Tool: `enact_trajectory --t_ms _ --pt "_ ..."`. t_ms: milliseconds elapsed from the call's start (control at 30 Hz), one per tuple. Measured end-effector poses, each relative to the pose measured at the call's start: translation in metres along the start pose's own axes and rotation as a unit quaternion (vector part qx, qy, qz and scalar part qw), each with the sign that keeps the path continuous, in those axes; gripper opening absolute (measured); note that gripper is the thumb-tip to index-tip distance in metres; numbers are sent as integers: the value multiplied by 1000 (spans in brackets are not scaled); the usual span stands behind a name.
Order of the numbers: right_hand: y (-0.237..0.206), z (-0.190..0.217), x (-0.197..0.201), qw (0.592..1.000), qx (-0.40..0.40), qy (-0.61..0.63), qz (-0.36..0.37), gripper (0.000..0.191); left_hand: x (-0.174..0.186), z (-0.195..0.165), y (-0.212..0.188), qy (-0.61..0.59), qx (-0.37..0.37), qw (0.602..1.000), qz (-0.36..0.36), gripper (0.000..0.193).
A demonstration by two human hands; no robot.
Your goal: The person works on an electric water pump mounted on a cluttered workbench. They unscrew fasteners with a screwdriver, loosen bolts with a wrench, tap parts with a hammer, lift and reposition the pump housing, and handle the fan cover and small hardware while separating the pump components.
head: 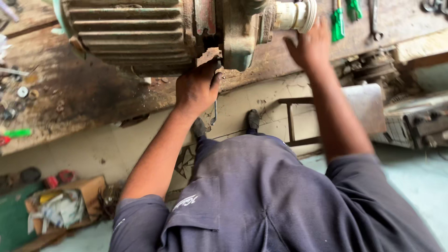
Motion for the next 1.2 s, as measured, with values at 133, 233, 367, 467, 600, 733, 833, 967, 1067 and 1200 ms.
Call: enact_trajectory --t_ms 133,233,367,467,600,733,833,967,1067,1200 --pt "41 0 -9 992 112 -30 42 36 -2 1 7 2 56 997 50 22" --pt "60 13 -15 986 156 -28 58 30 9 -6 10 9 34 999 16 23" --pt "67 -1 -24 989 88 44 112 30 9 -4 14 -6 27 999 28 27" --pt "40 -27 -34 981 15 103 165 32 5 0 16 -12 21 998 49 27" --pt "-61 -65 -35 937 -177 241 179 29 -3 6 17 -16 16 996 86 22" --pt "-178 -46 -64 810 -389 420 129 32 -8 8 16 -17 -3 996 86 26" --pt "-213 4 -93 735 -420 529 48 25 -18 15 10 -75 12 994 77 22" --pt "-228 73 -119 719 -416 555 -51 22 -16 23 -4 -136 -26 990 -33 30" --pt "-237 122 -125 704 -403 572 -121 20 -21 25 -14 -140 -77 986 -46 36" --pt "-235 166 -102 724 -341 575 -174 14 -28 28 -14 -147 -73 986 -17 45"
Point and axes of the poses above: each hand's wrist, its own y-axis towards the middle knuckle, its own x-axis out of the back of the hand, z = x × y, the point moved 9 cm from there along y, towards the middle knuckle, and after that the axes turned 13 degrees about y, right-handed, at the moved point
